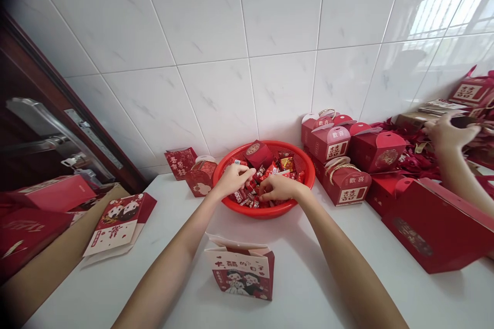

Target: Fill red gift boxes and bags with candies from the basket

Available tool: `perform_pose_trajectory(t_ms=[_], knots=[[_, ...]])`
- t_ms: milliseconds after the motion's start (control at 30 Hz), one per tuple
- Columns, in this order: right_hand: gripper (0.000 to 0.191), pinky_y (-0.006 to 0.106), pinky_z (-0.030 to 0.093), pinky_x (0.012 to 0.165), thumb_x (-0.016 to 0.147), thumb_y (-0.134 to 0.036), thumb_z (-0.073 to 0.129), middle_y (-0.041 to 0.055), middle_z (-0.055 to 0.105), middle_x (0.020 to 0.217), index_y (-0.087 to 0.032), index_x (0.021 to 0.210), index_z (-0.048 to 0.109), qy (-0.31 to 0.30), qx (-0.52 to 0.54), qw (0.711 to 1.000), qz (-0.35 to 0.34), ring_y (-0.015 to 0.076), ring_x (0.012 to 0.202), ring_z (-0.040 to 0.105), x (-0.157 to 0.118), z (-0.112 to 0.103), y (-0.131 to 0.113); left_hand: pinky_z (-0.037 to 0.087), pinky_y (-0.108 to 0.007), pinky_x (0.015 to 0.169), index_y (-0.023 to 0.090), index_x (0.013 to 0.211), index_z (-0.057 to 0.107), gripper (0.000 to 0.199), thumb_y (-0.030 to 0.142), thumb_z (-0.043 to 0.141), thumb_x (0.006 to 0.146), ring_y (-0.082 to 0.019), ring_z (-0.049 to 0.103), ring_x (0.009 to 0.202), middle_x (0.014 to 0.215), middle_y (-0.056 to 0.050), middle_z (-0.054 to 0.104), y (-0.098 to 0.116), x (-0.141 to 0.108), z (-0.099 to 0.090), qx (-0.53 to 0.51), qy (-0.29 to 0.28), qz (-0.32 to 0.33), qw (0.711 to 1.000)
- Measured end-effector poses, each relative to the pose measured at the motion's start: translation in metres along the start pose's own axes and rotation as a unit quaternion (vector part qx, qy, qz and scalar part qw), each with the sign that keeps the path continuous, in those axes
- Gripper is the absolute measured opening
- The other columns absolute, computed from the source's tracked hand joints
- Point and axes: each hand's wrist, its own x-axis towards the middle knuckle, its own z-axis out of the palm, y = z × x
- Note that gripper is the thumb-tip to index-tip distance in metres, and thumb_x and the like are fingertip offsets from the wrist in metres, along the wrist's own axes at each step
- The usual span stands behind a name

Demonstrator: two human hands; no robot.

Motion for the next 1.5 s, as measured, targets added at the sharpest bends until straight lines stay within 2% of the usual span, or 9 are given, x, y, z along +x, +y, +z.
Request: perform_pose_trajectory(t_ms=[167, 267, 433, 567, 733, 900, 1100, 1367, 1500], knots=[[0.019, 0.025, 0.042, 0.054, 0.068, -0.035, 0.075, 0.0016, 0.068, 0.065, -0.018, 0.066, 0.068, 0.084, 0.017, 0.996, 0.037, 0.0164, 0.06, 0.06, 0.001, 0.0, 0.002, 0.038, -0.022, 0.046, 0.019, 0.055, 0.052, 0.037, 0.037, 0.053, 0.087, -0.009, 0.049, 0.04, 0.05, 0.003, 0.056, 0.002, -0.003, 0.0, -0.018, 0.008, 0.006, 1.0], [0.016, 0.026, 0.045, 0.056, 0.067, -0.029, 0.075, 0.0025, 0.071, 0.071, -0.017, 0.078, 0.072, 0.012, 0.03, 0.998, 0.044, 0.0181, 0.063, 0.063, 0.001, 0.001, 0.003, 0.04, -0.023, 0.048, 0.019, 0.054, 0.05, 0.038, 0.039, 0.054, 0.086, -0.011, 0.051, 0.042, 0.047, 0.004, 0.054, -0.002, -0.003, 0.0, 0.027, -0.003, 0.004, 1.0], [0.049, 0.027, 0.05, 0.08, 0.072, -0.021, 0.068, 0.0042, 0.075, 0.107, -0.024, 0.12, 0.071, -0.058, -0.018, 0.998, -0.033, 0.0218, 0.094, 0.068, -0.001, 0.002, 0.001, 0.041, -0.025, 0.051, 0.019, 0.061, 0.058, 0.027, 0.034, 0.057, 0.083, -0.015, 0.059, 0.05, 0.051, 0.002, 0.058, -0.007, -0.002, 0.002, 0.085, -0.052, 0.003, 0.995], [0.04, 0.026, 0.048, 0.073, 0.073, -0.016, 0.064, 0.003, 0.074, 0.096, -0.022, 0.111, 0.075, -0.085, -0.041, 0.994, -0.05, 0.0195, 0.085, 0.065, 0.0, 0.001, 0.001, 0.045, -0.026, 0.057, 0.019, 0.065, 0.061, 0.025, 0.036, 0.057, 0.083, -0.017, 0.063, 0.056, 0.057, 0.001, 0.063, -0.01, 0.0, 0.002, 0.077, -0.063, 0.006, 0.995], [0.017, 0.025, 0.041, 0.061, 0.073, -0.025, 0.069, -0.0026, 0.062, 0.066, -0.018, 0.088, 0.067, 0.101, 0.009, 0.995, -0.013, 0.0146, 0.062, 0.055, 0.001, -0.002, 0.003, 0.049, -0.028, 0.061, 0.017, 0.076, 0.066, 0.038, 0.05, 0.052, 0.088, -0.017, 0.064, 0.059, 0.065, -0.001, 0.067, -0.011, 0.005, 0.003, 0.003, -0.076, -0.004, 0.997], [0.036, 0.028, 0.039, 0.057, 0.074, -0.054, 0.069, -0.0024, 0.058, 0.056, -0.021, 0.075, 0.056, 0.299, 0.073, 0.951, 0.024, 0.0164, 0.056, 0.055, 0.0, -0.004, 0.002, 0.051, -0.03, 0.083, 0.018, 0.1, 0.071, 0.041, 0.055, 0.06, 0.085, -0.022, 0.067, 0.094, 0.1, -0.005, 0.074, -0.006, 0.003, 0.001, -0.019, -0.113, 0.06, 0.992], [0.05, 0.027, 0.037, 0.052, 0.073, -0.069, 0.067, -0.0028, 0.055, 0.056, -0.022, 0.071, 0.05, 0.352, 0.165, 0.921, 0.003, 0.0154, 0.053, 0.053, -0.002, -0.003, 0.0, 0.051, -0.032, 0.083, 0.014, 0.1, 0.071, 0.037, 0.047, 0.064, 0.084, -0.023, 0.067, 0.091, 0.095, -0.007, 0.075, -0.009, 0.004, 0.0, -0.056, -0.086, 0.105, 0.989], [0.048, 0.03, 0.047, 0.069, 0.074, -0.066, 0.069, 0.0018, 0.063, 0.076, -0.018, 0.077, 0.061, 0.276, 0.211, 0.935, -0.076, 0.0194, 0.077, 0.059, -0.004, -0.006, -0.003, 0.053, -0.031, 0.08, 0.014, 0.093, 0.074, 0.04, 0.051, 0.066, 0.083, -0.021, 0.068, 0.086, 0.089, -0.006, 0.076, -0.007, 0.006, 0.001, -0.155, -0.103, 0.118, 0.975], [0.048, 0.029, 0.047, 0.066, 0.073, -0.065, 0.07, 0.0002, 0.059, 0.069, -0.02, 0.07, 0.056, 0.375, 0.21, 0.901, -0.056, 0.0183, 0.072, 0.056, -0.004, -0.006, -0.001, 0.053, -0.03, 0.074, 0.015, 0.073, 0.07, 0.04, 0.051, 0.06, 0.087, -0.018, 0.067, 0.072, 0.073, -0.003, 0.073, -0.008, 0.008, 0.0, -0.13, -0.062, 0.113, 0.983]])
